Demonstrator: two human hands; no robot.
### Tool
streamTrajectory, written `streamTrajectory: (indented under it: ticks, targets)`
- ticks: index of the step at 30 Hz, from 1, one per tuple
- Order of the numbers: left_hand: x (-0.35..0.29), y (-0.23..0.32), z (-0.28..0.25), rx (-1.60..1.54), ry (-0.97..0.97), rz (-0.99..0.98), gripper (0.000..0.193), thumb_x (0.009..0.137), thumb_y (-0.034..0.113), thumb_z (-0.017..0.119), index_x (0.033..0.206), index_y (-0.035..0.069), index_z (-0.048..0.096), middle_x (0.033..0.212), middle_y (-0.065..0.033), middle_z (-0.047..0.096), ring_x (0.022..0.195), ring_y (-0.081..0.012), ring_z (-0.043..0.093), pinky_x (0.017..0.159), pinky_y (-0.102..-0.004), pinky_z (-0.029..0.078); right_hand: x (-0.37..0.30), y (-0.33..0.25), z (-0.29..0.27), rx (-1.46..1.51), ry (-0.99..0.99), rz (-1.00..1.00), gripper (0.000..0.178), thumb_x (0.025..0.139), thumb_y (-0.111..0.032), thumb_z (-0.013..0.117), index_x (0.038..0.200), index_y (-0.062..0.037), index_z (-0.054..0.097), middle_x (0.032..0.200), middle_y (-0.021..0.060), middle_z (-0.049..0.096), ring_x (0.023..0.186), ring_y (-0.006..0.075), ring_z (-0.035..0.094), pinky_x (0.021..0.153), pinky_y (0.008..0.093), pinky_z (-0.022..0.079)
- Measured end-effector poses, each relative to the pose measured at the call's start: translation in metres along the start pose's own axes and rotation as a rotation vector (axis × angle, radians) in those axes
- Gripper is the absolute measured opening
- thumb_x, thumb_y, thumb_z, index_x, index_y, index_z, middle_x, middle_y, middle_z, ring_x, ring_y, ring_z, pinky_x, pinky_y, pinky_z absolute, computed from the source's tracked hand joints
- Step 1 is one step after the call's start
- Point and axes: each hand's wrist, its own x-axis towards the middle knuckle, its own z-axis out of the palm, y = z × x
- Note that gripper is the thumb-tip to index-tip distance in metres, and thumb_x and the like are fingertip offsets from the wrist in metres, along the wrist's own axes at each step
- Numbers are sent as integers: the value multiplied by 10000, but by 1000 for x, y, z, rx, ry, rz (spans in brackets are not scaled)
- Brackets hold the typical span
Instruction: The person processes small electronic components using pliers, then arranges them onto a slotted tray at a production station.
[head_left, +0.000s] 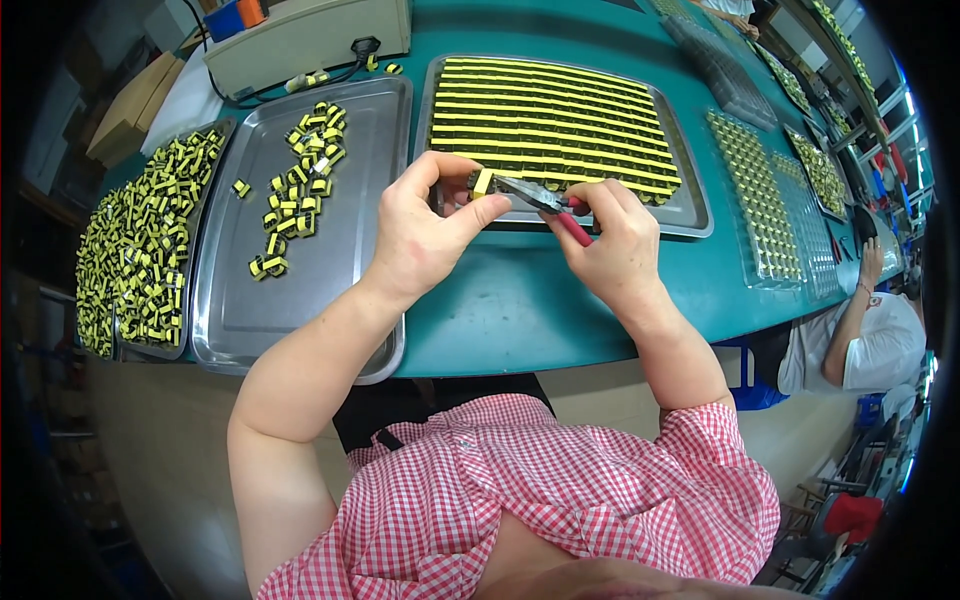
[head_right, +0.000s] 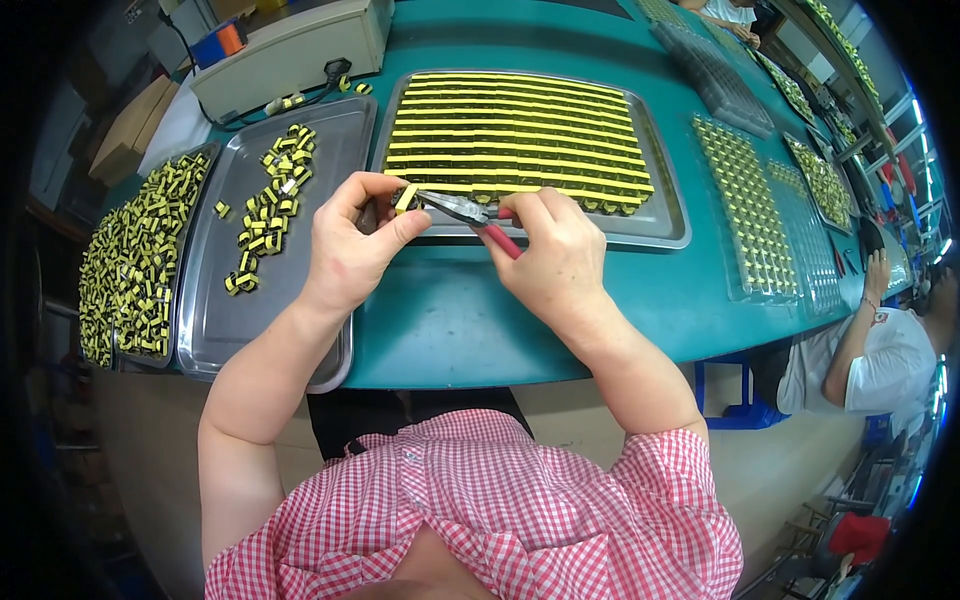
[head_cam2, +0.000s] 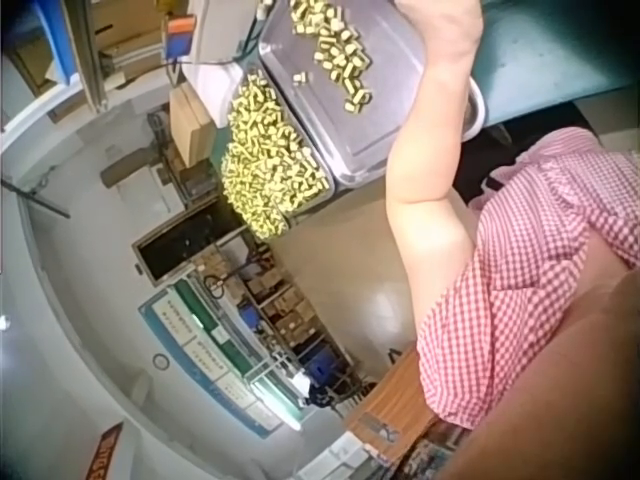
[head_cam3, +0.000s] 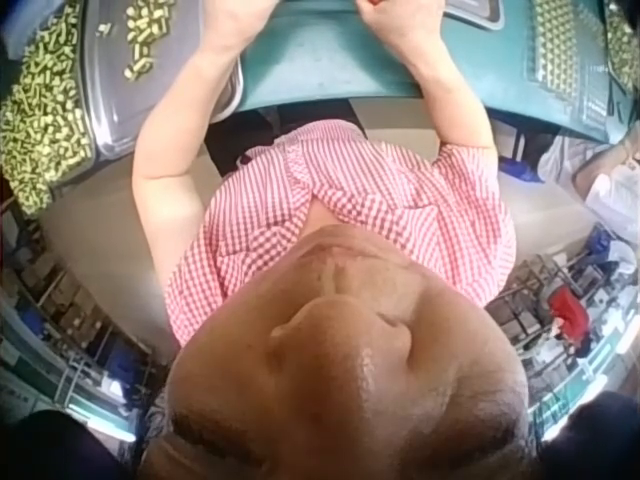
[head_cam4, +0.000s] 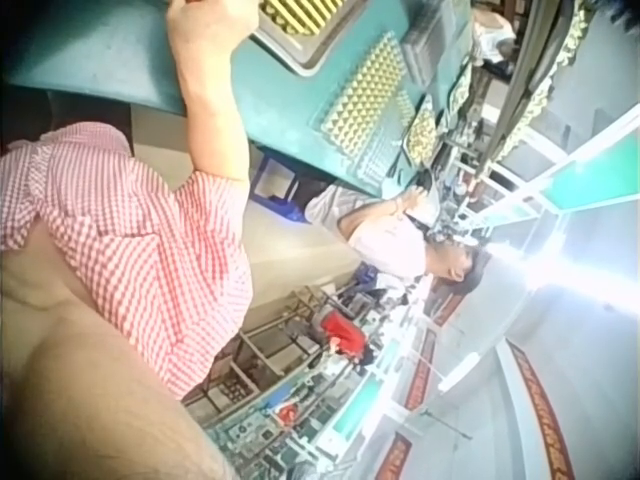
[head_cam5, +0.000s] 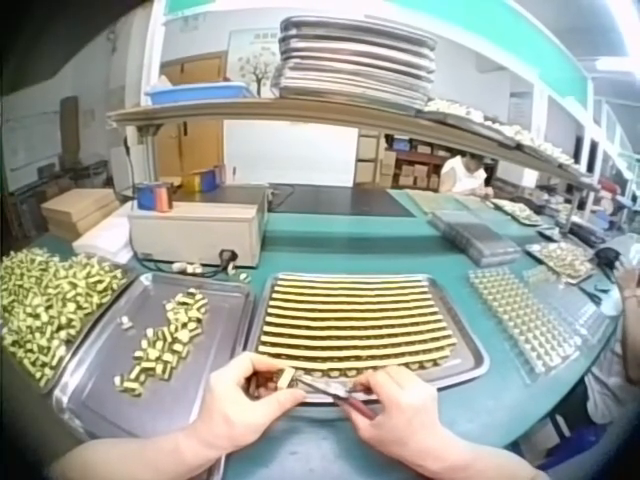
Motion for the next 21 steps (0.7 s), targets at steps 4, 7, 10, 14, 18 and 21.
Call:
streamTrajectory:
  ticks: [4, 7, 10, 14, 18, 21]
  targets:
    - [0, -2, 1, 1, 1, -21, 296, 703, 118, 749, 906, -3, 571, 749, 5, 568, 662, -46, 470, 605, -194, 421, -1, 1, 0, -10, -2, -1, 216, 635, -97, 753, 760, -46, 584, 675, 59, 570, 603, 212, 575, 524, 309, 458]
    - [0, -7, 0, 8, 7, -29, 306, 706, 132, 750, 915, -6, 573, 753, 5, 562, 672, -49, 475, 610, -198, 425, -1, -1, 2, -4, -32, 25, 218, 650, -115, 752, 777, -39, 592, 677, 63, 574, 599, 208, 581, 525, 300, 465]
    - [2, -11, -2, -36, 4, -53, 317, 717, 139, 745, 936, -14, 574, 771, -1, 562, 692, -56, 484, 629, -203, 429, -1, -6, 2, 48, -99, 107, 222, 675, -134, 741, 802, -24, 596, 696, 80, 582, 610, 213, 590, 541, 296, 474]
    - [4, -10, 1, -254, -18, -93, 317, 754, 119, 712, 989, -34, 564, 817, -17, 568, 728, -68, 499, 678, -207, 432, 0, -6, 1, 140, -143, 168, 217, 699, -139, 722, 821, -12, 595, 729, 102, 590, 632, 226, 598, 573, 303, 485]
    - [3, -11, -3, -214, -84, -107, 342, 804, 155, 666, 1066, -22, 536, 867, -21, 586, 737, -60, 505, 642, -199, 413, 0, -5, -1, 129, -180, 171, 202, 710, -135, 709, 825, -14, 595, 742, 109, 590, 641, 237, 597, 587, 311, 485]
    - [4, -11, -3, -233, -94, -126, 355, 802, 167, 669, 1073, -21, 537, 868, -29, 590, 737, -66, 511, 639, -201, 414, 0, -4, -2, 114, -188, 157, 191, 717, -134, 700, 823, -15, 595, 741, 111, 589, 639, 242, 594, 583, 315, 482]
